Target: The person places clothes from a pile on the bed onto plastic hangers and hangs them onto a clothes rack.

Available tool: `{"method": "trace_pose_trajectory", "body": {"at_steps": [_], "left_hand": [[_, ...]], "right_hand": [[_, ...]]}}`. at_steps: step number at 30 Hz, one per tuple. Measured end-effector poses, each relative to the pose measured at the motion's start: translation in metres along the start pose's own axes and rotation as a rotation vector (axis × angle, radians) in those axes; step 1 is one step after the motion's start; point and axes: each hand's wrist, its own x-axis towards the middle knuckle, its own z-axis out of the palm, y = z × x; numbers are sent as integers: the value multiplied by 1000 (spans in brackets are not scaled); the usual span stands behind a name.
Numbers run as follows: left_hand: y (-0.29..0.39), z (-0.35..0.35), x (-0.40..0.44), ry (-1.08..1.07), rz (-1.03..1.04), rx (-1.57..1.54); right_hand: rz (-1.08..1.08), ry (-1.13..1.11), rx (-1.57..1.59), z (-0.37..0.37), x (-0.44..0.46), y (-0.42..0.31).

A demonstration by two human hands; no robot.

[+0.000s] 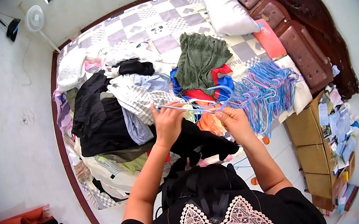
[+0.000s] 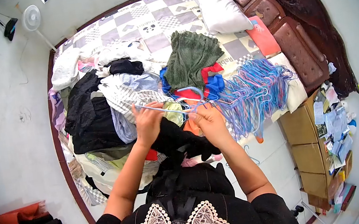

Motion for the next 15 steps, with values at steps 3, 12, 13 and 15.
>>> {"method": "trace_pose_trajectory", "body": {"at_steps": [3,12,13,15], "left_hand": [[-1,2,-26,503,-160,-162],[-21,9,-43,30,-452,-417],[-15,2,-39,-3,-456,-368],[1,-13,-27,-45,-465,-320]], "right_hand": [[58,45,141,-3,-3,-11],[37,63,70,-6,0,-9],[39,64,73,-9,3,-3],[-116,92,-226,-14,8,4]]}}
